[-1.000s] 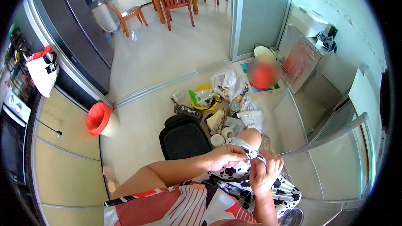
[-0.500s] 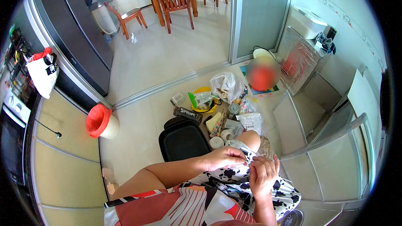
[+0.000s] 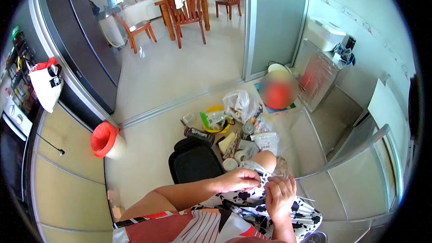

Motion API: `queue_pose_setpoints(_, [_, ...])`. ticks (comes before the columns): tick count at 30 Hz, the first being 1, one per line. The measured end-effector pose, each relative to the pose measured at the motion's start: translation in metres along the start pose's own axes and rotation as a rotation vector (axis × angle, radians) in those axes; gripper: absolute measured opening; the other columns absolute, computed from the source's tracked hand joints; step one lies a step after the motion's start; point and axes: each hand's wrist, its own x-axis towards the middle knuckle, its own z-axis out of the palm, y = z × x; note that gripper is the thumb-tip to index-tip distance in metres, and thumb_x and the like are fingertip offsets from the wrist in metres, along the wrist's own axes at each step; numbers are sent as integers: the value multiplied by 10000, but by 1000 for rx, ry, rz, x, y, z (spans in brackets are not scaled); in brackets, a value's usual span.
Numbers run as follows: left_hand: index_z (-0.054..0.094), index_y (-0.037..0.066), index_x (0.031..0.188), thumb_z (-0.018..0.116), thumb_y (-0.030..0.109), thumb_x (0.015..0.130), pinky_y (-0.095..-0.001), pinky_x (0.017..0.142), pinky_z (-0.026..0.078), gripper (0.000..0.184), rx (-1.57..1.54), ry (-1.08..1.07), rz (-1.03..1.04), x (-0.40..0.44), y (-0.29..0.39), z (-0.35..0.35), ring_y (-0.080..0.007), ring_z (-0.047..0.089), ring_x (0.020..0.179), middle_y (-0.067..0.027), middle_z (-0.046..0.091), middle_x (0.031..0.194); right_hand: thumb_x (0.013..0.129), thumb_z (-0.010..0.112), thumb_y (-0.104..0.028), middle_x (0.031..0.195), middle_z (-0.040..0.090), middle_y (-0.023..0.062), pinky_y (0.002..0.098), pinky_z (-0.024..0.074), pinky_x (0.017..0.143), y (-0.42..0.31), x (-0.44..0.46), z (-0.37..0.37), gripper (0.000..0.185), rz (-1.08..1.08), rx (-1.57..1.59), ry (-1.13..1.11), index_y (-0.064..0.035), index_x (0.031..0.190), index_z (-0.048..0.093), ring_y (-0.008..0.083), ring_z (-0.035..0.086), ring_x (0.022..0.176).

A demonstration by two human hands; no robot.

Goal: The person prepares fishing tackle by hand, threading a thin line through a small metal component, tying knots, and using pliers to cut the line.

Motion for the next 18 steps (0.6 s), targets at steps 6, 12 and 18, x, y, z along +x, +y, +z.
queue_pose_setpoints(6, [594, 36, 1094, 530, 154, 938, -162, 511, 292, 206, -112, -12, -53, -3, 0, 1, -11, 369, 604, 76, 457, 711, 728, 632, -56, 873, 645, 42, 475, 336, 989, -1, 0, -3, 110, 8, -8, -7, -93, 794, 553, 232, 615, 873])
queue_pose_setpoints(12, [618, 50, 1047, 531, 165, 939, -156, 546, 332, 180, 80, 36, -46, 0, 2, 4, -7, 412, 632, 67, 536, 782, 720, 639, -48, 754, 637, 37, 460, 426, 907, 4, -7, -1, 119, 17, 38, -29, -95, 780, 548, 229, 612, 703])
queue_pose_setpoints(18, [618, 48, 984, 517, 170, 943, -161, 522, 316, 164, 53, -70, -102, 1, 8, 4, -23, 400, 588, 49, 490, 694, 666, 660, -35, 681, 610, 38, 354, 470, 575, 4, -5, -10, 130, -12, 37, 19, -88, 757, 583, 231, 586, 613])
